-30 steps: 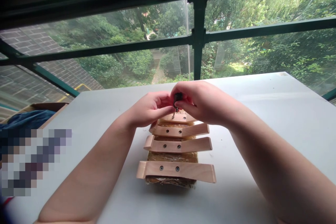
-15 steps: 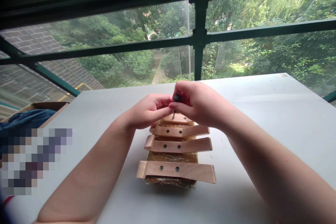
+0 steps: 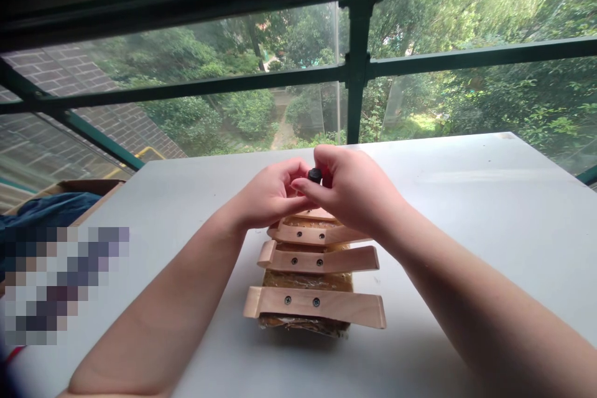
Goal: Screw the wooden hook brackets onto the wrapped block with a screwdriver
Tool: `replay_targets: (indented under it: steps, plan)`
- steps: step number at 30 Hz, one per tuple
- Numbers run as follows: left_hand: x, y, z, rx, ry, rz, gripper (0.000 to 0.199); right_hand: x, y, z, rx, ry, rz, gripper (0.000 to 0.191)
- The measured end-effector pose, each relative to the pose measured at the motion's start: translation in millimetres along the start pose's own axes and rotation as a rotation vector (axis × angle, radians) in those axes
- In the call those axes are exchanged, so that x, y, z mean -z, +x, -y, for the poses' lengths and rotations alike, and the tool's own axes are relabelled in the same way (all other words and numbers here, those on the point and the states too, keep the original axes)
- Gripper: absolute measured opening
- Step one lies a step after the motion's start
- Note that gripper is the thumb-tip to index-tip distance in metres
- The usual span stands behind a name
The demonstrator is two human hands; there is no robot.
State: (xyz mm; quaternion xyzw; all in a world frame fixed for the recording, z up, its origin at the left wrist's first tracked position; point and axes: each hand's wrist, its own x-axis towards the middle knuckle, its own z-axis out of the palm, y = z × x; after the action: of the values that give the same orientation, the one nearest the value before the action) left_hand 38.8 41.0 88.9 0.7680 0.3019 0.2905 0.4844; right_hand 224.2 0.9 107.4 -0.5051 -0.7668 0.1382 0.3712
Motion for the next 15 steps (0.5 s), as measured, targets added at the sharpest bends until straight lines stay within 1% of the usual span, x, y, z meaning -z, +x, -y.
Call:
replay_targets:
  steps: [3,8,11,13,15]
  plan:
    - [0.6,2,3,0.016,-0.035,-0.016,0.032,-1,-1,-1,0.017,-0.016,0.003,0.035]
    - [1.1,3,9,0.013,-0.130,-0.014,0.032,7,0,-1,0.155,-0.032,0.068,0.015]
    - [0.6,3,8,0.004,-0.125,-0.009,0.030,18,0,0,0.239,-0.012,0.048,0.017]
    - [1.1,3,7,0.003,-0.083,-0.011,0.032,24,-1,-1,0.302,0.035,0.085,0.023]
    - [2.3,3,6,0.002,-0.048,-0.005,0.034,29,-1,-4,0.315,0.059,0.148,0.032]
